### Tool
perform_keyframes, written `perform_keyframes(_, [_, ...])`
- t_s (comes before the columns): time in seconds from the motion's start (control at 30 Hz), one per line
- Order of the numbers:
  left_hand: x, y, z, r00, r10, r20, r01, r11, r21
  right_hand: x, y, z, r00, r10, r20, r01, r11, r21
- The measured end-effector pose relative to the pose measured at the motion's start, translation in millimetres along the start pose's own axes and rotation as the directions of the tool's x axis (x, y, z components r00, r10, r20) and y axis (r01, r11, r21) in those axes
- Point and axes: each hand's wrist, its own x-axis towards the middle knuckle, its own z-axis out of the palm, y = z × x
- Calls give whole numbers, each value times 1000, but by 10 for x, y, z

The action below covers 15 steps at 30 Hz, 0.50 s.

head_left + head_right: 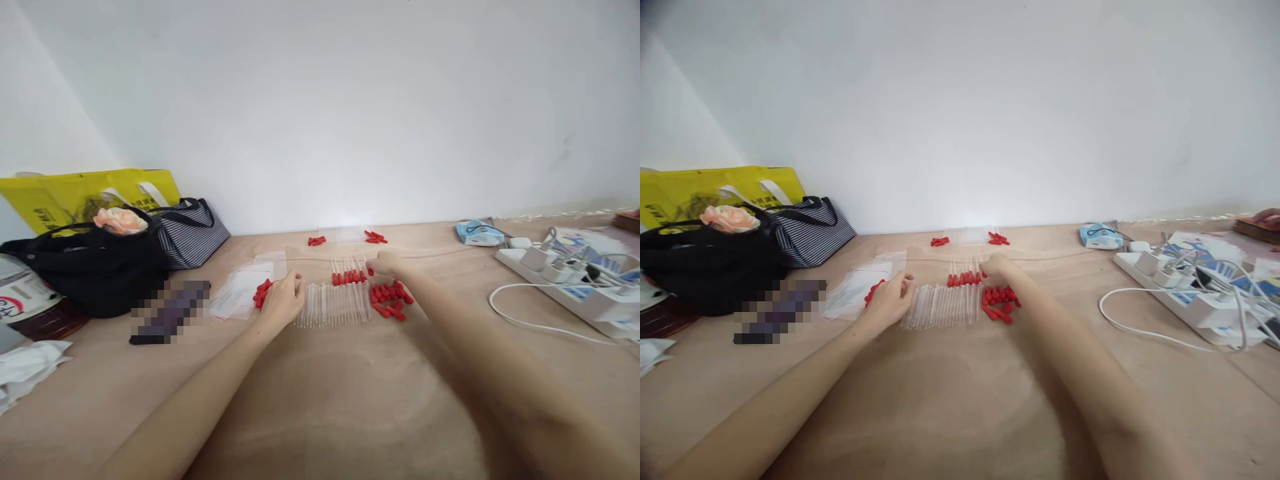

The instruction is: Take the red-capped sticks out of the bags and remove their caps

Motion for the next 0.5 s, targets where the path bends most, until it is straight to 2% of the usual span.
perform_keyframes(0.1, [-89, 132, 14, 984, 143, -107, -152, 986, -75, -265, -16, -1, 997, -65, -29, 69, 986, 151])
perform_keyframes(0.23, [-269, 369, 97, 931, 312, -188, -353, 900, -256, -681, -67, 222, 990, -131, -61, 143, 948, 283])
perform_keyframes(0.3, [-344, 450, 142, 917, 336, -217, -393, 856, -337, -831, -86, 363, 978, -179, -110, 208, 901, 381])
perform_keyframes(0.37, [-390, 475, 178, 913, 329, -240, -402, 824, -398, -920, -86, 470, 967, -216, -137, 254, 876, 410])
perform_keyframes(0.5, [-425, 388, 201, 901, 352, -254, -427, 823, -376, -996, 6, 535, 938, -298, -178, 343, 878, 333])
